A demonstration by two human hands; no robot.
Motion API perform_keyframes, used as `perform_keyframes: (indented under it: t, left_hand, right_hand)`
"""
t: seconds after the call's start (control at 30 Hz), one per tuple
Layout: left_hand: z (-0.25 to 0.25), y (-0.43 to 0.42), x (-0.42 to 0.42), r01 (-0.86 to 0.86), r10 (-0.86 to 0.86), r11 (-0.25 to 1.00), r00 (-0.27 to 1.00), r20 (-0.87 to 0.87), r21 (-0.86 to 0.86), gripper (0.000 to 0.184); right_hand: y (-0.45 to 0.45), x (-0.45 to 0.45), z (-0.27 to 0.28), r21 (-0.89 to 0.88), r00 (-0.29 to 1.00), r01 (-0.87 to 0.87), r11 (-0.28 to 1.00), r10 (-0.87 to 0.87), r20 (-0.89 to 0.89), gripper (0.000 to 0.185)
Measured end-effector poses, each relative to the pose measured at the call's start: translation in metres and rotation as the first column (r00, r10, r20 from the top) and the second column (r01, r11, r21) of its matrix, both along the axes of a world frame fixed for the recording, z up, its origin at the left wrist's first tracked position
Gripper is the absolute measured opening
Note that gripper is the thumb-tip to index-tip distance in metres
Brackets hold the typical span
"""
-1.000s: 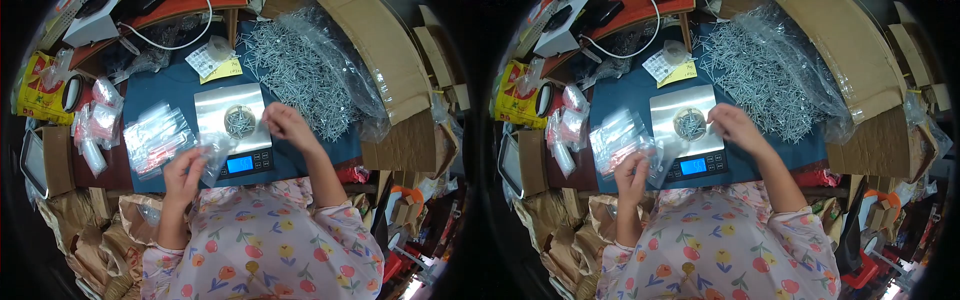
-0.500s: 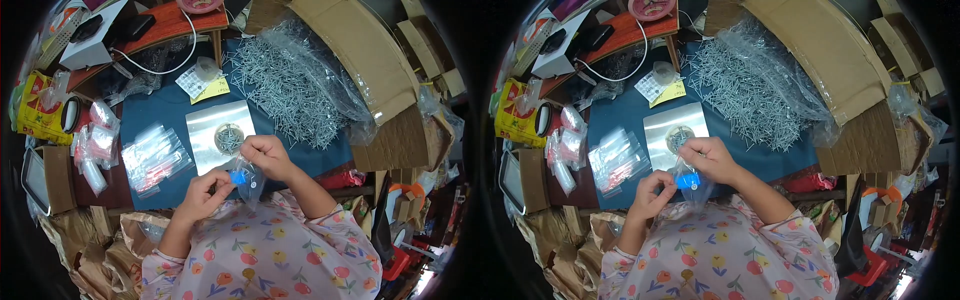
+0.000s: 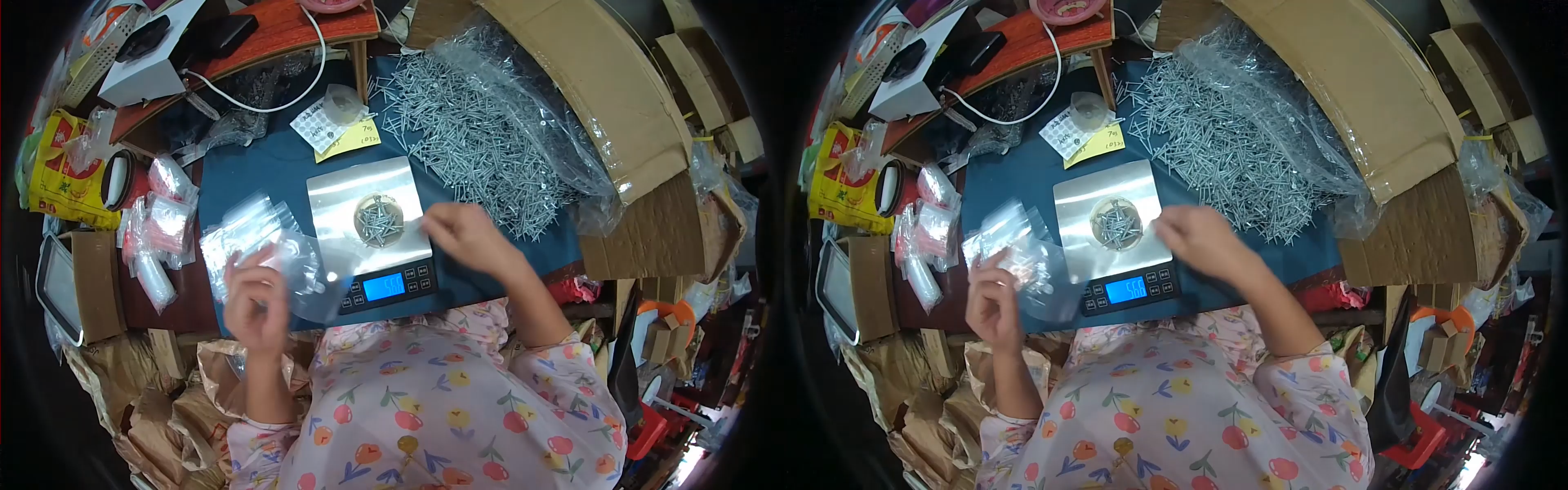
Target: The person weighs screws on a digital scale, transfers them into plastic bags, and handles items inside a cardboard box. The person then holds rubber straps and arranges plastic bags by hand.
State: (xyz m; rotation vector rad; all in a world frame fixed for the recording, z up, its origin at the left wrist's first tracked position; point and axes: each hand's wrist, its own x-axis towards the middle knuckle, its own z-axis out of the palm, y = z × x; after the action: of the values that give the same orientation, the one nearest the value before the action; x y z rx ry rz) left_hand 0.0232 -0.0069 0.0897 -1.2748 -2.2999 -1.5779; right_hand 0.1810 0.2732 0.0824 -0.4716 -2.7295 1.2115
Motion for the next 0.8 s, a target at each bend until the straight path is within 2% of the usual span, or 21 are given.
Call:
perform_keyframes:
  t: [0.07, 0.1, 0.17, 0.23, 0.4, 0.63, 0.73, 0.8]
  left_hand:
    - [0.007, -0.007, -0.011, -0.113, 0.109, 0.992, 0.991, -0.078, -0.047, 0.021]
    - [0.013, -0.009, -0.015, -0.157, 0.15, 0.986, 0.982, -0.111, -0.053, 0.02]
    - [0.018, -0.019, -0.016, -0.144, 0.118, 0.971, 0.983, -0.141, -0.19, 0.023]
    - [0.015, -0.025, -0.017, -0.153, 0.109, 0.949, 0.98, -0.167, -0.274, 0.024]
    - [0.013, -0.027, -0.013, -0.12, 0.073, 0.97, 0.974, -0.213, -0.214, 0.025]
    - [0.013, -0.025, -0.007, -0.186, 0.133, 0.961, 0.96, -0.247, -0.205, 0.027]
    - [0.008, -0.028, -0.008, -0.158, 0.125, 0.966, 0.979, -0.162, -0.206, 0.026]
    - [0.005, -0.024, -0.007, -0.212, 0.191, 0.963, 0.972, -0.136, -0.167, 0.025]
  right_hand:
    - [0.016, 0.008, -0.003, 0.139, 0.995, 0.096, 0.986, -0.099, 0.015, 0.014]
    - [0.022, 0.01, -0.004, 0.144, 0.992, 0.109, 0.984, -0.116, 0.041, 0.014]
    - [0.031, 0.013, -0.006, 0.157, 0.984, 0.136, 0.978, -0.153, 0.097, 0.015]
    - [0.038, 0.011, -0.012, 0.141, 0.988, 0.124, 0.982, -0.136, 0.079, 0.014]
    - [0.044, -0.002, -0.012, 0.21, 0.985, 0.162, 0.964, -0.171, 0.024, 0.014]
    - [0.04, -0.019, 0.004, 0.147, 0.992, 0.105, 0.984, -0.094, -0.084, 0.017]
    - [0.046, -0.023, -0.003, 0.167, 0.991, 0.098, 0.981, -0.08, -0.107, 0.019]
    - [0.045, -0.023, -0.001, 0.165, 0.993, 0.071, 0.984, -0.054, -0.103, 0.021]
